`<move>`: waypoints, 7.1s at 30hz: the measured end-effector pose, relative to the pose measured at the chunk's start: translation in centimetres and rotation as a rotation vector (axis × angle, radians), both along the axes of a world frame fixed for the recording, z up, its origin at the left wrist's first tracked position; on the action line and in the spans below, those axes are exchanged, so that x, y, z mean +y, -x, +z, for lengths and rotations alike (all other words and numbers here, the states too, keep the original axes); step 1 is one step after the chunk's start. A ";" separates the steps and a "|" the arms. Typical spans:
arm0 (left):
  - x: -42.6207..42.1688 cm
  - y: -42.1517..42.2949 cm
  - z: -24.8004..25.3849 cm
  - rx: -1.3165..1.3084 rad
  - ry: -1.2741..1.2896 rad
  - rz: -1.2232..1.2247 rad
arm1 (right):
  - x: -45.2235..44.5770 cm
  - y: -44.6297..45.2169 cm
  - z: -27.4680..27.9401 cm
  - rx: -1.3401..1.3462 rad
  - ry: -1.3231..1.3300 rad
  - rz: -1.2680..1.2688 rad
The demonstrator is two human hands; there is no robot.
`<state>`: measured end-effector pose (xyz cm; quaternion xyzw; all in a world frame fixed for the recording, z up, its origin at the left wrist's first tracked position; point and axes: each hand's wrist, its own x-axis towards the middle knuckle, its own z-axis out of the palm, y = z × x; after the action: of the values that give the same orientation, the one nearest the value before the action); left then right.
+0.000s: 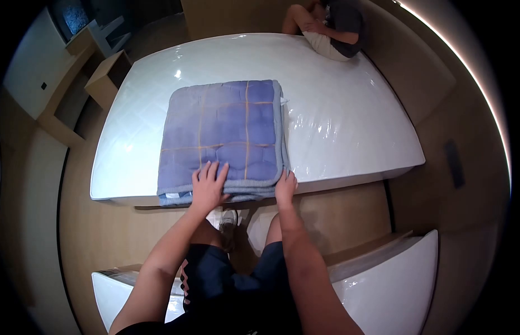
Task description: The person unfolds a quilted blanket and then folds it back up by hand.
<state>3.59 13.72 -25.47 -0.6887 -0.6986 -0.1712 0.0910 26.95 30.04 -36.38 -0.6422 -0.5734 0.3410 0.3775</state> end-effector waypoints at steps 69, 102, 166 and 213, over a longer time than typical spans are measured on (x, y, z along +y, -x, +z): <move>-19.5 21.0 -2.7 -2.133 -0.320 0.249 | -26.6 0.9 18.2 0.067 -0.433 1.269; -16.1 6.1 -3.5 -0.123 0.112 0.209 | -17.5 -20.5 12.4 -0.831 -0.351 0.298; -20.8 10.2 -5.7 -0.201 -0.006 0.272 | -13.7 -23.7 12.8 -0.730 -0.370 0.159; -21.4 8.5 4.1 -0.512 -0.116 0.318 | -12.5 -16.8 22.8 -0.584 -0.007 0.583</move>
<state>-4.93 -7.65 -21.36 -0.4987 -0.7870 -0.3624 -0.0233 43.80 17.53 -13.60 -0.5213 -0.8156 0.2350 0.0885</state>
